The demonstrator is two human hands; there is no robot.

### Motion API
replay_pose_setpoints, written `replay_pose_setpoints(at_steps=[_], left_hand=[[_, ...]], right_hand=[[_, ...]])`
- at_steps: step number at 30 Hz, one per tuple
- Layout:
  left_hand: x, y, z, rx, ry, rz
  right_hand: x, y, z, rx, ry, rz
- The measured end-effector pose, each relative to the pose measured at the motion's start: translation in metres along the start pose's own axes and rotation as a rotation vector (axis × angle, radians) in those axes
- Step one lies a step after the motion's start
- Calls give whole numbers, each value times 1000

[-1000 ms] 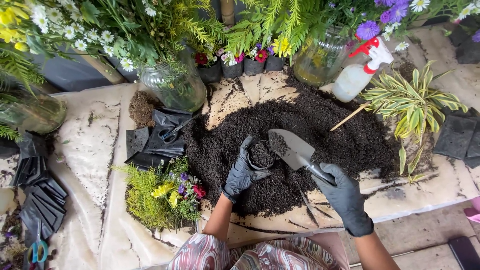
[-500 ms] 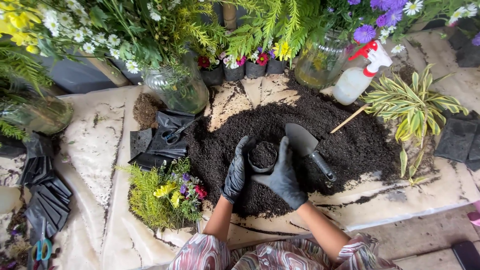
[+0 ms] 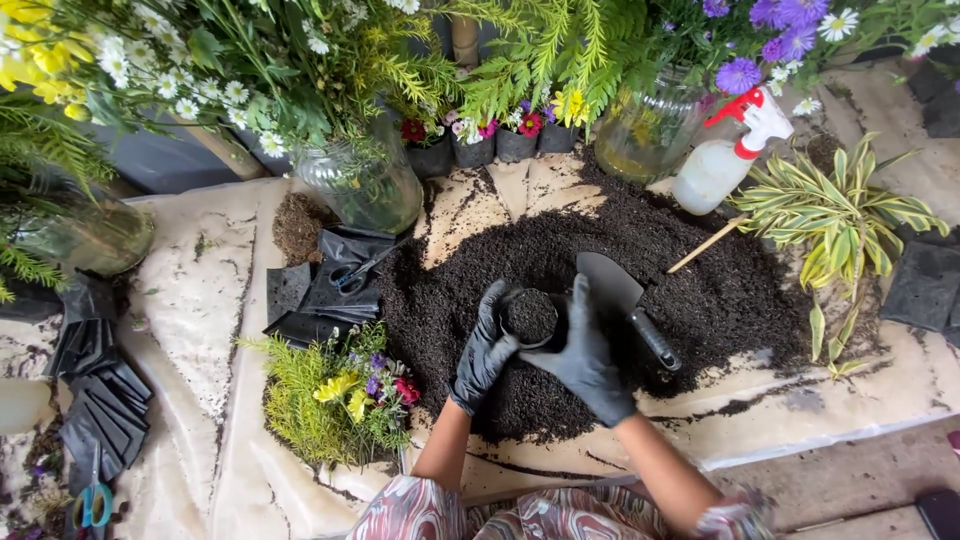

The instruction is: Filling a small nursery pot with soil and planting a small green sprig followed by several decorative flowers to create a small arrangement.

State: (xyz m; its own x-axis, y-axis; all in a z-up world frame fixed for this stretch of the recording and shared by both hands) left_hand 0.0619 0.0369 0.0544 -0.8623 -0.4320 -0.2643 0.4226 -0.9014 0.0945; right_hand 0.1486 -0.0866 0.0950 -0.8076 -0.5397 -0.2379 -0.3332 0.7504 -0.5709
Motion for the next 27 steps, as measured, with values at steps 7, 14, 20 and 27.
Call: replay_pose_setpoints(at_steps=[7, 14, 20, 27], left_hand=[[-3, 0, -57, 256, -114, -18], [-12, 12, -52, 417, -349, 193], [-4, 1, -59, 269, -380, 374], [1, 32, -51, 888, -801, 646]], right_hand=[[6, -73, 108, 812, 231, -136], [10, -87, 121, 571, 359, -190], [7, -54, 132, 265, 295, -222], [35, -68, 161, -516, 483, 64]])
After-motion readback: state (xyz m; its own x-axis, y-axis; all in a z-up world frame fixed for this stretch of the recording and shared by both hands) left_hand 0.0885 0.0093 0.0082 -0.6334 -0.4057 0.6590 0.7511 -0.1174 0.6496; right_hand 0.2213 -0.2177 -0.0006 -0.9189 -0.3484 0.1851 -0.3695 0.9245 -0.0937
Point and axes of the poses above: each hand's wrist, its own x-axis away from the middle knuckle, its own y-axis out of the palm, z = x × y, the point moved 9 cm from there along -x, towards the middle knuckle, and after that the axes turned 4 degrees about z, right-handed, at the moved point
